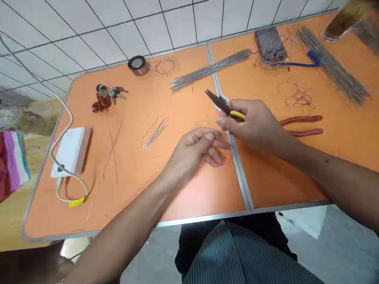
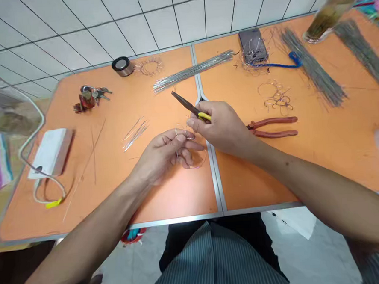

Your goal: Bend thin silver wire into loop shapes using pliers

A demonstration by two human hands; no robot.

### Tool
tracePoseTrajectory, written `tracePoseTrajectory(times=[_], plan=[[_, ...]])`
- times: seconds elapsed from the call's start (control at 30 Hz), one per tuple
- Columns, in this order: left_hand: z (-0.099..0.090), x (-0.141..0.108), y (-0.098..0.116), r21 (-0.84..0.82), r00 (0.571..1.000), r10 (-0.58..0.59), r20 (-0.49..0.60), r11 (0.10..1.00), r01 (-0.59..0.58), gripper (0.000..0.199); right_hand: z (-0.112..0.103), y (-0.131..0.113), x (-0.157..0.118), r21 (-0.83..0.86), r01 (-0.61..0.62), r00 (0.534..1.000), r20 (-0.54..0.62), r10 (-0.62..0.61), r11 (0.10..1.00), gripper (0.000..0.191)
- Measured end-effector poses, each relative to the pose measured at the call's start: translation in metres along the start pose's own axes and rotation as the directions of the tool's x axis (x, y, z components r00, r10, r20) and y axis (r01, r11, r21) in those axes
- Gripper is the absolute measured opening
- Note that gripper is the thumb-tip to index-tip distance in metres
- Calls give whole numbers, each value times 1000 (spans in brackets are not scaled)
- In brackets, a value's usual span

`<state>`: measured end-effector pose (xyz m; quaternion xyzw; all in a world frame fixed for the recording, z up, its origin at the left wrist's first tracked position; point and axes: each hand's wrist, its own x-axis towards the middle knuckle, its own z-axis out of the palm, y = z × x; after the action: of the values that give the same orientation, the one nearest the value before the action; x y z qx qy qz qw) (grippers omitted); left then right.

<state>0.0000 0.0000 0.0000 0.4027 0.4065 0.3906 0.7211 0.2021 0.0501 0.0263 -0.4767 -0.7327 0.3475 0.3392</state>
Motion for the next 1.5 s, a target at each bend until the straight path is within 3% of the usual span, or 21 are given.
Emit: tracePoseTrajectory(times=[0.17, 0.3, 0.4, 0.5, 0.6, 0.67, 0.77, 0.93, 1.07, 1.2, 1.3, 1.4, 1.5], plan=[[-1, 4, 0, 14, 1000, -2, -7, 1000, 3, 21, -3, 3, 1, -20, -40, 998, 48, 40, 999, 22], [-12, 2, 30, -43, 982, 74, -172, 996, -82, 15, -11, 8, -1, -166, 14, 1000, -10, -16, 986, 33], [-31, -4, 65, -72, 905, 198, -377, 968, -242, 18, -11, 11, -9, -423, 116, 993, 24, -117, 899, 31], [-51, -10, 92, -92, 788, 291, -542, 912, -401, 34, -1, 12, -22, -609, 312, 950, 191, -247, 729, 29], [-67, -11, 102, -114, 725, 293, -623, 883, -455, 33, 12, 13, -33, -642, 479, 878, 358, -319, 598, 28], [-75, -8, 100, -111, 716, 281, -639, 888, -447, 23, 19, 13, -37, -623, 533, 845, 421, -328, 573, 24], [-78, 0, 93, -145, 737, 250, -628, 893, -426, 18, 27, 12, -40, -590, 548, 834, 436, -338, 592, 22], [-62, 8, 74, -173, 819, 176, -546, 933, -316, 16, 33, 2, -48, -531, 511, 855, 396, -335, 676, 33], [-54, 12, 58, -148, 883, 137, -448, 963, -224, 20, 35, 1, -49, -506, 466, 883, 321, -344, 726, 20], [-48, 12, 53, -166, 898, 131, -421, 962, -218, 19, 32, 2, -46, -488, 496, 868, 254, -426, 719, 21], [-42, 10, 54, -224, 919, 122, -374, 950, -217, 23, 23, 2, -40, -438, 429, 899, 118, -422, 790, 24], [-40, 12, 54, -230, 930, 110, -351, 952, -200, 25, 15, 3, -29, -259, 262, 964, 18, -267, 930, 19], [-38, 13, 50, -247, 945, 130, -302, 946, -209, 26, 14, 3, -22, -66, 76, 997, -3, -76, 995, 19]])
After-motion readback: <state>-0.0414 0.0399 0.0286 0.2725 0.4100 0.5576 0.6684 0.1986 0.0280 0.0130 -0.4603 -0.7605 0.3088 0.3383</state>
